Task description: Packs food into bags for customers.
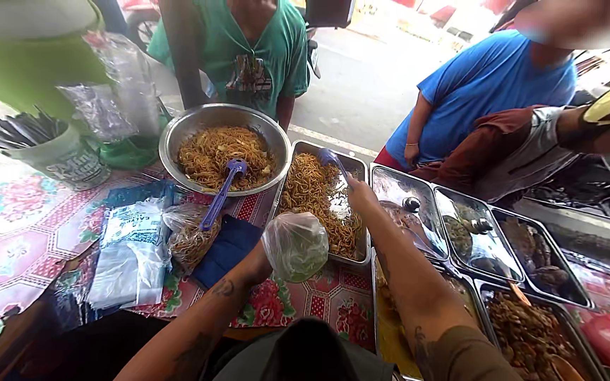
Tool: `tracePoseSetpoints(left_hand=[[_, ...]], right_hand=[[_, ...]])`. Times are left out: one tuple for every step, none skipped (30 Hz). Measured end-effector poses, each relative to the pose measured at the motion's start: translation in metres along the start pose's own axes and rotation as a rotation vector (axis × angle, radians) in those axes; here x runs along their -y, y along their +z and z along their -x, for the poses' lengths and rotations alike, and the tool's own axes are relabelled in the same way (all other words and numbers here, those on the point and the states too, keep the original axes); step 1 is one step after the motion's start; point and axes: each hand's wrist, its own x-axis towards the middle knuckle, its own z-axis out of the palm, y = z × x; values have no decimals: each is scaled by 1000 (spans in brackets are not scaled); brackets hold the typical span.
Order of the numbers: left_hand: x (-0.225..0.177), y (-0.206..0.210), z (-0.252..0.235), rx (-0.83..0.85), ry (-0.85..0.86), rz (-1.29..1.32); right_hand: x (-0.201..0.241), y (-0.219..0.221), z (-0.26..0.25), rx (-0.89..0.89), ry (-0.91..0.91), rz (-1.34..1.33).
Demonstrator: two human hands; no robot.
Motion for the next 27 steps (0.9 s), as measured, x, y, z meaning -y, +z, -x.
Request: tracePoseSetpoints(left_hand=[[1,-3,-2,-5,18,-64],[4,-6,-3,-19,22,-140],[6,-9,-4,-33,27,-176],[7,-12,-4,-45,34,-164],[6,-12,-5,-63,45,-133],[6,-12,-6,-83,52,-116],[3,-10,-8,-99,47,-107],[6,-11,-10,-112,38,-106],[11,-12,-13,-124,26,-94],[15,-13,-16,-133,3,-61],[15,-14,-18,-131,-24,-15],[12,-14,-21,-126,-60,70],[5,-14,-23,-121,-100,180],[0,-13,-26,-126,-115,253],[-3,-12,-28,-132,-117,293],[-5,-13,-29,-125,-108,311],[-5,-14,-30,-113,-101,315],[-5,-15,-30,-112,-96,308],[-5,-16,-29,-111,-91,289],[-4,-18,-28,-101,-77,273],[-3,-20,-27,-76,-61,253],[-1,-21,-26,-66,-54,251],[-1,-20,-25,-76,-62,272],[0,-18,-25,-97,-67,286],[3,-16,-25,-129,-70,295],[4,-13,-25,-154,-77,301],[4,-10,-24,-174,-84,306]], right_hand=[[1,-1,6,52,5,34],[2,-6,16,113,16,84],[1,-15,30,160,19,129],[-2,-27,43,186,13,158],[-7,-39,52,182,7,167],[-14,-49,55,163,3,161],[-23,-54,51,134,4,145],[-32,-53,43,98,15,115],[-43,-47,30,56,33,79],[-51,-37,17,24,61,40],[-55,-26,9,8,78,-5],[-56,-16,7,5,76,-52],[-52,-9,12,23,66,-87],[-48,-5,22,54,39,-102],[-44,-4,36,103,8,-89],[-39,-7,54,156,-11,-58],[-37,-12,72,204,-20,-25],[-34,-21,88,236,-15,16],[-30,-32,105,245,4,73],[-25,-43,121,241,30,128],[-18,-54,134,241,55,183],[-8,-61,144,255,80,239],[1,-62,150,276,98,288],[9,-57,150,287,116,321],[13,-47,144,276,137,331],[13,-37,136,244,152,318],[7,-29,126,200,150,294]])
